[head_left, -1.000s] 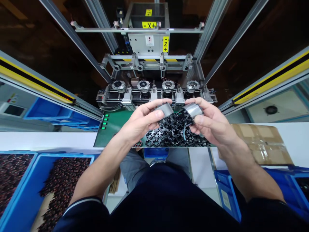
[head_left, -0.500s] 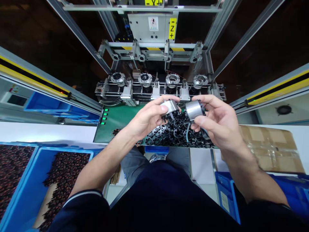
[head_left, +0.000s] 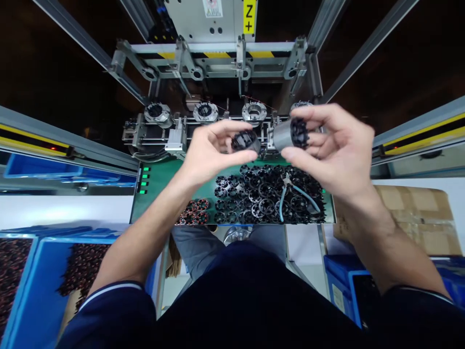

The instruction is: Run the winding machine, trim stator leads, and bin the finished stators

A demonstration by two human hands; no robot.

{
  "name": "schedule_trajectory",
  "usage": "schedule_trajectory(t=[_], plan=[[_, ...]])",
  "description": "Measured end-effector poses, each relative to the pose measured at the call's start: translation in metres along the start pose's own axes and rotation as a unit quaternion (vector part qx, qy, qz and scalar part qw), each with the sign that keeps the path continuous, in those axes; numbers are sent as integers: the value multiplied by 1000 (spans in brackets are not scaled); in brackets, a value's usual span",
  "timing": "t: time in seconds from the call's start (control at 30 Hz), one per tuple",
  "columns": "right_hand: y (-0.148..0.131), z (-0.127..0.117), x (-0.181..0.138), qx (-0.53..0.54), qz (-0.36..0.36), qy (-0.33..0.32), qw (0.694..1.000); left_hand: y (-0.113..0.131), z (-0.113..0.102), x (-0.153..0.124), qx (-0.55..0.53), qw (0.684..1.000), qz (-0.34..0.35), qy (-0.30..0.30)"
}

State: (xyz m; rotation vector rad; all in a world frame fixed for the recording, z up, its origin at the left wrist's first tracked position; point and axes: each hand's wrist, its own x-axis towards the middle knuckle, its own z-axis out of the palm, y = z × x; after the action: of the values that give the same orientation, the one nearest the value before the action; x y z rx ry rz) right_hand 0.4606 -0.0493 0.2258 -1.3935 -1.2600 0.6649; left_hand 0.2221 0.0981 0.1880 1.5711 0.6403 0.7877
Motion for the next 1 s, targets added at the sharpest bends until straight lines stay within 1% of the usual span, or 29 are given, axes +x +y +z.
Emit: schedule_trajectory(t=[0.07, 0.13, 0.17, 0.23, 0.3, 0.33, 0.4, 0.47, 0.5, 0.6, 0.63, 0.67, 0.73, 0.8, 0.83, 0.9, 1.0], plan=[[24, -10, 24, -59, -23, 32, 997, -17, -16, 21, 96, 994, 39, 29], [57, -17, 46, -111, -27, 40, 993, -43, -31, 40, 170, 983, 56, 44], [75, -19, 55, -135, -19, 34, 990, -58, -37, 48, 195, 978, 56, 48], [108, -18, 68, -191, 16, -3, 981, -88, -47, 60, 224, 973, 34, 43], [131, -16, 73, -250, 56, -44, 966, -111, -53, 65, 232, 972, 10, 21], [138, -15, 74, -272, 64, -57, 958, -119, -55, 65, 230, 973, 7, 14], [145, -14, 74, -289, 58, -58, 954, -128, -60, 65, 219, 975, 19, 19], [146, -13, 74, -290, 44, -51, 955, -129, -63, 64, 214, 976, 36, 34], [146, -13, 74, -295, 44, -53, 953, -128, -64, 63, 218, 974, 42, 31], [144, -18, 82, -302, 50, -82, 948, -118, -64, 60, 241, 969, 51, -4], [143, -22, 86, -291, 53, -76, 952, -113, -62, 57, 237, 970, 50, -6], [141, -28, 91, -275, 55, -60, 958, -108, -59, 51, 223, 974, 47, 5], [134, -42, 102, -250, 58, -15, 967, -99, -48, 32, 167, 983, 41, 58], [126, -59, 113, -263, 48, 9, 964, -94, -32, 1, 88, 989, 31, 113], [124, -67, 118, -283, 40, 11, 958, -93, -22, -18, 43, 991, 19, 129], [122, -82, 129, -326, 29, 4, 945, -95, -2, -61, -40, 989, -27, 143], [133, -96, 146, -357, 39, -17, 933, -102, 23, -128, -132, 970, -133, 154]])
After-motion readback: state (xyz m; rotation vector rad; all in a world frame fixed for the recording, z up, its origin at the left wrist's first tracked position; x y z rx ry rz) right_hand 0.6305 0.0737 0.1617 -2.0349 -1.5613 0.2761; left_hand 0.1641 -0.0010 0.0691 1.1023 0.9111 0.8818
